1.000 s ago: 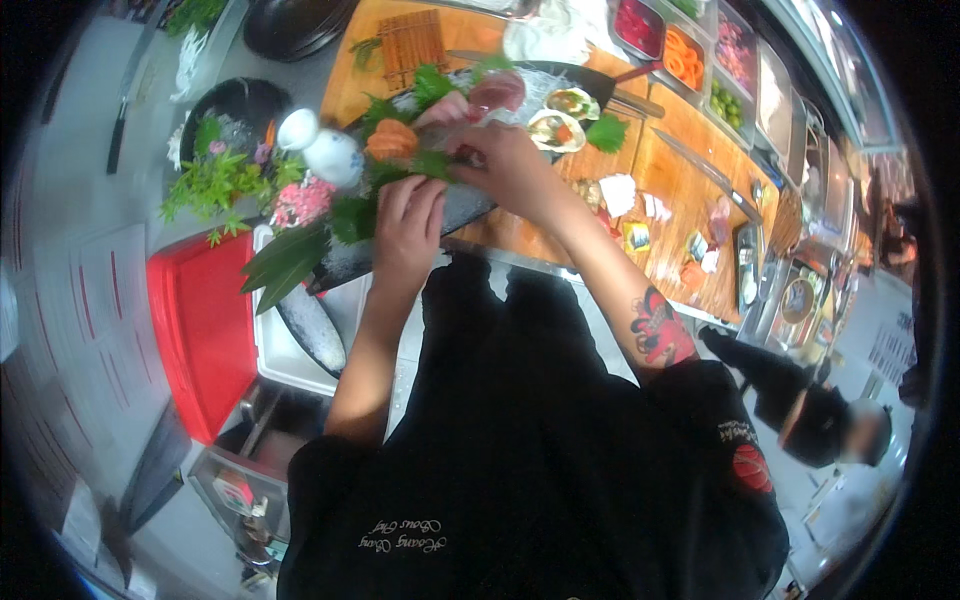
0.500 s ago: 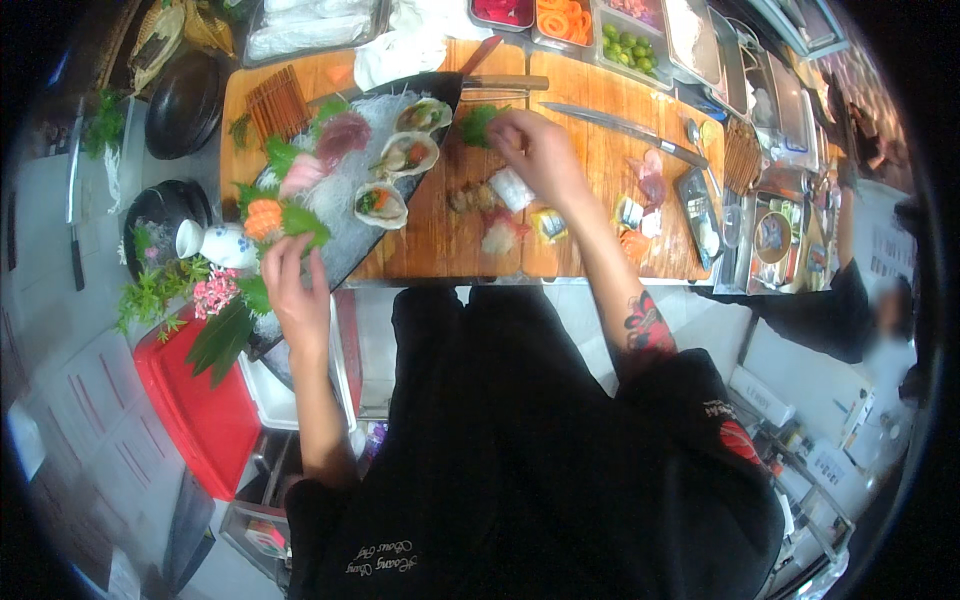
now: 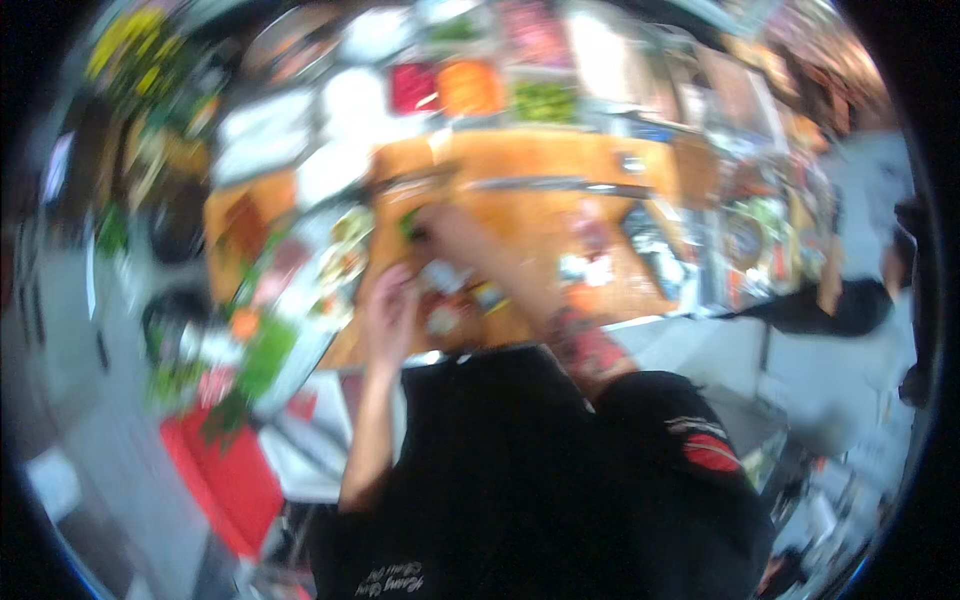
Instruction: The person assembles sushi by placing slices of raw fish and garnishes onto a bed of ice in a display tray. They handle various ingredients including fish, greens, and decorative flowers, arranging them carefully for presentation.
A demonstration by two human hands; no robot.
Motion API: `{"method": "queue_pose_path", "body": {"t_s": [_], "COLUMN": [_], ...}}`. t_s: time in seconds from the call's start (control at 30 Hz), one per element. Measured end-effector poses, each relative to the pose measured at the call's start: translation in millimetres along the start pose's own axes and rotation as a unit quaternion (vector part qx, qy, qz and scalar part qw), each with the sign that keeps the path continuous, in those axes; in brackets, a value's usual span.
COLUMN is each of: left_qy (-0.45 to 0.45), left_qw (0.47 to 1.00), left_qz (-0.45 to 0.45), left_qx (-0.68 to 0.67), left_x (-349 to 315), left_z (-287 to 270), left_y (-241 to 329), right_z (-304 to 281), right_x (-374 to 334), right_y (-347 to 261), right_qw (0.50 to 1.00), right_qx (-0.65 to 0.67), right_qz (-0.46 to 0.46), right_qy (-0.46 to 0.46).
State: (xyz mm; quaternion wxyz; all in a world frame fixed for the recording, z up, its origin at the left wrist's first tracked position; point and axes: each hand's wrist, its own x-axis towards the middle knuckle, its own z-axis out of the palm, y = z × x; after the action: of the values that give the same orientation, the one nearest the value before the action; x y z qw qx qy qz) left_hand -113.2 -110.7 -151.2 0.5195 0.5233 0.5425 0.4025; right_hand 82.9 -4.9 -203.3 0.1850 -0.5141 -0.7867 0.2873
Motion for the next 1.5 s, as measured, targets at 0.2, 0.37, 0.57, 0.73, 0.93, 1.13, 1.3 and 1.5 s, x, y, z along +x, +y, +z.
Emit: {"method": "queue_pose_path", "body": {"t_s": [0.2, 0.37, 0.57, 0.73, 0.93, 1.13, 1.3, 1.5], "left_qy": [0.0, 0.053, 0.049, 0.044, -0.011, 0.024, 0.025, -0.024], "left_qw": [0.998, 0.997, 0.991, 0.997, 0.995, 0.985, 0.986, 0.949], "left_qz": [-0.069, -0.018, 0.099, -0.01, -0.015, -0.024, 0.002, -0.069], "left_qx": [0.012, -0.044, 0.071, 0.063, -0.096, -0.172, -0.162, -0.306], "left_x": [38.4, 37.5, 38.7, 29.9, 14.3, 7.4, -2.2, -18.9], "left_z": [64.4, 104.4, 171.7, 173.8, 161.9, 156.4, 135.9, 100.5], "left_y": [3.0, 40.1, 120.1, 148.2, 162.1, 156.0, 134.2, 114.7], "right_z": [-3.4, -62.6, -166.2, -206.3, -219.4, -218.9, -195.5, -176.1], "right_x": [-6.9, -32.1, -98.8, -127.4, -139.8, -127.7, -123.6, -118.7], "right_y": [35.4, 47.7, 29.3, 30.1, 12.0, -3.2, -14.1, -48.3], "right_qw": [0.985, 0.949, 0.854, 0.822, 0.824, 0.855, 0.886, 0.897], "right_qx": [-0.124, 0.298, 0.516, 0.562, 0.565, 0.514, 0.463, 0.441], "right_qz": [0.01, 0.049, 0.026, 0.085, 0.044, 0.057, 0.029, 0.017], "right_qy": [0.116, 0.095, 0.066, 0.029, 0.005, -0.039, -0.009, -0.027]}}
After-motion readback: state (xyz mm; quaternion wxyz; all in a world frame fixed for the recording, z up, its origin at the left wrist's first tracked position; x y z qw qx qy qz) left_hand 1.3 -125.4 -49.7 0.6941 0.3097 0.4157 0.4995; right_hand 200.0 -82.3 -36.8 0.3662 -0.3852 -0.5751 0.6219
